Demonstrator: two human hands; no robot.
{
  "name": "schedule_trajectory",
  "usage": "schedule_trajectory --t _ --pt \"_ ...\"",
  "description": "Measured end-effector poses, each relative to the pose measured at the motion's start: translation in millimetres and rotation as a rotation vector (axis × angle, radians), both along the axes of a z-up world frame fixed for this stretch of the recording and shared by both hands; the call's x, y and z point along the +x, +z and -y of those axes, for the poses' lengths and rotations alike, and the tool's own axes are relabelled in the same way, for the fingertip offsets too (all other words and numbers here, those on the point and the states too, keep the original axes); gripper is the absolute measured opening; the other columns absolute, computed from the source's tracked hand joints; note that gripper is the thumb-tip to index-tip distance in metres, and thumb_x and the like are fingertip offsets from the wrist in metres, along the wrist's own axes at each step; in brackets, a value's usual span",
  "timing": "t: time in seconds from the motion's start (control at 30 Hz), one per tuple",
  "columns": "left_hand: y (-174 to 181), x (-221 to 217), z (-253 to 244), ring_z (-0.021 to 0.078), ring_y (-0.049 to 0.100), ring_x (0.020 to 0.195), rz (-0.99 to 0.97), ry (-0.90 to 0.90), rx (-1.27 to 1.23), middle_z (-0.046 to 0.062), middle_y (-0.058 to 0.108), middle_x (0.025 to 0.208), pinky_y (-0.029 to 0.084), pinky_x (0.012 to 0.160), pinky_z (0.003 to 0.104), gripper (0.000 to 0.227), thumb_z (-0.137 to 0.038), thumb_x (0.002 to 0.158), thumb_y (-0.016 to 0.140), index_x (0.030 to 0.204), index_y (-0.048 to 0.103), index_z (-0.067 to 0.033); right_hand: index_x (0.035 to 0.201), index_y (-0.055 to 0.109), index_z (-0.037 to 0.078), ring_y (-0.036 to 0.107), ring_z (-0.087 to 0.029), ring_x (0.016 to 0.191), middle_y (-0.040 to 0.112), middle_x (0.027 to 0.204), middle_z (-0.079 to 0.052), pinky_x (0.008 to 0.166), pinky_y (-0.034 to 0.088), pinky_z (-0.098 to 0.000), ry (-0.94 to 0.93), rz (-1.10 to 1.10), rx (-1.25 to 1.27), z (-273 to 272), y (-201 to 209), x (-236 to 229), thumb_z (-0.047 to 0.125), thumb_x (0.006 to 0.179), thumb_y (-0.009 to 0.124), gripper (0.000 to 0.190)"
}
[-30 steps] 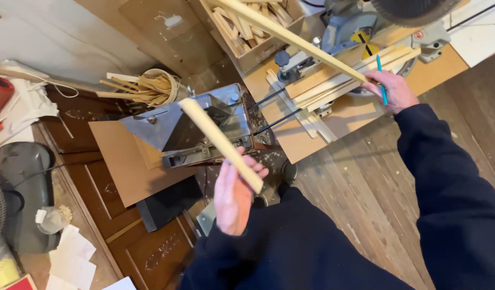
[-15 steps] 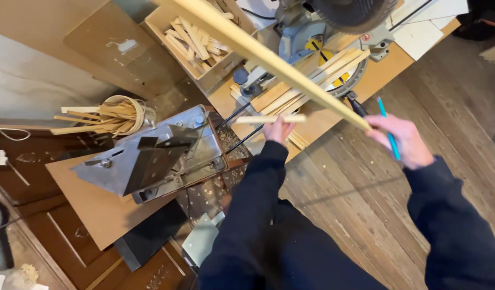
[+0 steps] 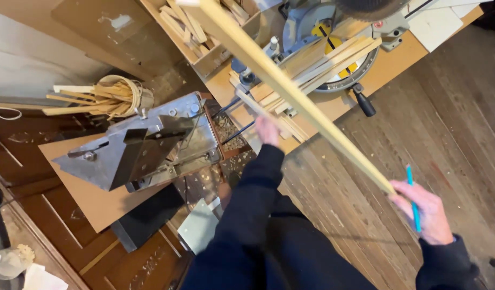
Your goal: The person is measuring wooden frame molding and preparing it for cutting using a pencil and a frame chopper.
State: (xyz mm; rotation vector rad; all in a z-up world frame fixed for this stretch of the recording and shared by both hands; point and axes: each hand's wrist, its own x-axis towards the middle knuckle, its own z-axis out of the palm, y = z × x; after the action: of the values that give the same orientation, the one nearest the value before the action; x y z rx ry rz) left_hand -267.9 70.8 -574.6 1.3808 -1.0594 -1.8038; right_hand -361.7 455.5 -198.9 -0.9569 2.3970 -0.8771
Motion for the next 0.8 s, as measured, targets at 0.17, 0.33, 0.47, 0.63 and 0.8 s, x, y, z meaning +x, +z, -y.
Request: schedule_trajectory --t 0.17,0.33,0.47,0.63,0.8 --pt "38 47 30 0.0230 0.067 0.086 0.363 -0.046 -0.142 0.010 0.069 0.097 0.055 0.079 0.036 0.043 -0.011 0.090 0.065 0.131 0.055 -0.0021 0.117 0.071 0.005 0.074 -0.022 0.094 0.075 0.108 -0.011 0.085 0.056 -0.0322 0.015 0.078 -0.073 7 -26 24 0.013 0.083 0.076 0.034" --pt "57 46 47 0.0273 0.068 0.085 0.594 -0.129 -0.364 0.010 0.068 0.091 0.057 0.080 0.040 0.047 -0.011 0.083 0.072 0.129 0.064 -0.0038 0.116 0.071 0.004 0.076 -0.020 0.092 0.077 0.103 -0.009 0.085 0.057 -0.0318 0.025 0.167 -0.116 27 -38 29 0.012 0.086 0.074 0.032" --pt "104 49 48 0.0310 0.063 0.095 0.742 -0.183 -0.302 0.015 0.064 0.101 0.052 0.087 0.043 0.046 -0.015 0.088 0.075 0.132 0.064 -0.0050 0.117 0.070 0.004 0.076 -0.019 0.090 0.078 0.098 -0.007 0.083 0.057 -0.0313 0.054 0.209 -0.136 46 -32 31 0.012 0.088 0.072 0.030" --pt "209 59 20 0.0341 0.057 0.113 0.602 -0.261 -0.302 0.018 0.051 0.126 0.050 0.095 0.042 0.076 -0.012 0.076 0.082 0.140 0.043 0.0026 0.114 0.071 0.004 0.076 -0.020 0.086 0.077 0.097 -0.008 0.079 0.057 -0.0310 0.061 0.216 -0.141 71 -21 31 0.013 0.088 0.073 0.028" --pt "512 147 -4 0.0300 0.058 0.133 0.079 -0.375 -1.397 0.013 0.063 0.129 0.043 0.121 0.047 0.033 -0.009 0.092 0.075 0.123 0.063 -0.0098 0.113 0.071 0.005 0.075 -0.021 0.083 0.077 0.097 -0.009 0.076 0.057 -0.0321 0.186 0.162 -0.171 89 -19 39 0.015 0.086 0.073 0.029"
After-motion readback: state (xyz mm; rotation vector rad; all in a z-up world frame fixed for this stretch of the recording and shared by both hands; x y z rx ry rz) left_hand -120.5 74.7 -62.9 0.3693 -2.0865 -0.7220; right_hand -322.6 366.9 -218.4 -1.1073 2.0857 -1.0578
